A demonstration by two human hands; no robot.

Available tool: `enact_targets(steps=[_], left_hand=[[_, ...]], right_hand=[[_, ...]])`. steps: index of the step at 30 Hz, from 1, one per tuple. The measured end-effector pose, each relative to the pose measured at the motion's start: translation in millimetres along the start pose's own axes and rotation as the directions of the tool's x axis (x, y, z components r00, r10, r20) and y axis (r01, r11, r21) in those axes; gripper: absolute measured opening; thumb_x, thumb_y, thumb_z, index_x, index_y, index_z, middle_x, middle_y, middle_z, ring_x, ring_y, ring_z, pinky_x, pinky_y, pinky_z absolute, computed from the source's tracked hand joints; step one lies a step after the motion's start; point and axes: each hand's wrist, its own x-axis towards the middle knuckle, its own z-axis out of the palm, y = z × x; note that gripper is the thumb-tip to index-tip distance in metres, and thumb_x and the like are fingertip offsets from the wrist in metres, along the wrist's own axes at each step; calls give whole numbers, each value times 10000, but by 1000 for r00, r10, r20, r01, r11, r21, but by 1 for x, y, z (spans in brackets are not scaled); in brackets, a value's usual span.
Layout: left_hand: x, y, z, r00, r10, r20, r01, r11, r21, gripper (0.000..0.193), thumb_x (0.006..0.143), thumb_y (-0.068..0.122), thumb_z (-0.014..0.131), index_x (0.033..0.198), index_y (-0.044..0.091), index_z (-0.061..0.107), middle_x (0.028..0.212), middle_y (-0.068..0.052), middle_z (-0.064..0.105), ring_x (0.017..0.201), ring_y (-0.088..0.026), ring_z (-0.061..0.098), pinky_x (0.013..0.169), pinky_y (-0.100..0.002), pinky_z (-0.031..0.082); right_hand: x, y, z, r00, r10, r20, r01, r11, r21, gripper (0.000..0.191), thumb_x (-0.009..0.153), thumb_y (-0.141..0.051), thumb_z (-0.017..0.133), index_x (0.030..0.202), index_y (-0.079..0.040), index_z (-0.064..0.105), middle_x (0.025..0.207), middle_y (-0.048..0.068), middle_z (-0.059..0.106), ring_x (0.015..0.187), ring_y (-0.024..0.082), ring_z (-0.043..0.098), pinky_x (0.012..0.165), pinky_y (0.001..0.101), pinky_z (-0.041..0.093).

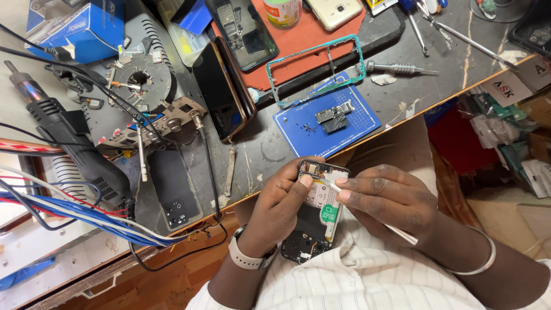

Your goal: The person uses a metal spudger to pry and separate internal components of a disassembled smartphone, focusing on the battery and motherboard area. The person rotates the phone to access different edges and continues prying along the battery and frame.

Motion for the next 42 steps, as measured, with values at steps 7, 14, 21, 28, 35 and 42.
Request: enact_targets(steps=[7,14,21,28,35,42], left_hand=[[26,16,0,998,50,48,-55,992,111,352,1109,144,466,1415,-22,514,1206,-69,677,1064,-108,646,952,-281,538],[41,38,13,991,31,132,-17,994,-107,389,1107,146,462,1462,-10,489,1263,-103,656,1119,-144,642,998,-308,530],[33,39,12,984,17,177,30,966,-258,430,1126,215,424,1452,-52,510,1300,-149,661,1180,-189,659,1045,-335,532],[38,33,10,991,0,134,25,983,-183,397,1124,188,450,1433,-45,535,1300,-139,667,1177,-183,656,1048,-334,526],[38,25,5,990,13,141,4,993,-121,380,1113,141,454,1433,-43,542,1285,-135,670,1165,-170,651,1040,-321,526],[33,10,9,986,103,129,-97,994,-49,458,1118,135,425,1533,-59,427,1328,-126,654,1217,-147,614,1098,-310,477]], right_hand=[[5,12,-1,992,41,-115,-42,999,-9,309,808,16,854,1065,14,682,1000,176,744,829,259,737,739,329,600],[16,18,-10,985,-23,-172,15,999,-48,312,810,25,841,1077,-6,682,1021,165,746,857,252,751,763,325,616],[17,15,-17,991,-97,-92,86,990,-115,372,768,-5,884,1087,-16,693,1053,161,744,848,258,738,776,333,611],[16,18,-13,992,-63,-110,51,993,-110,398,763,2,881,1108,-13,684,1052,158,746,867,245,747,797,339,615],[13,20,-11,994,-38,-100,28,995,-97,398,768,7,883,1108,-16,678,1041,157,747,868,244,750,783,333,620],[8,17,-16,998,-3,-58,0,998,-60,389,780,13,868,1114,-13,668,1041,162,745,867,253,749,781,336,623]])
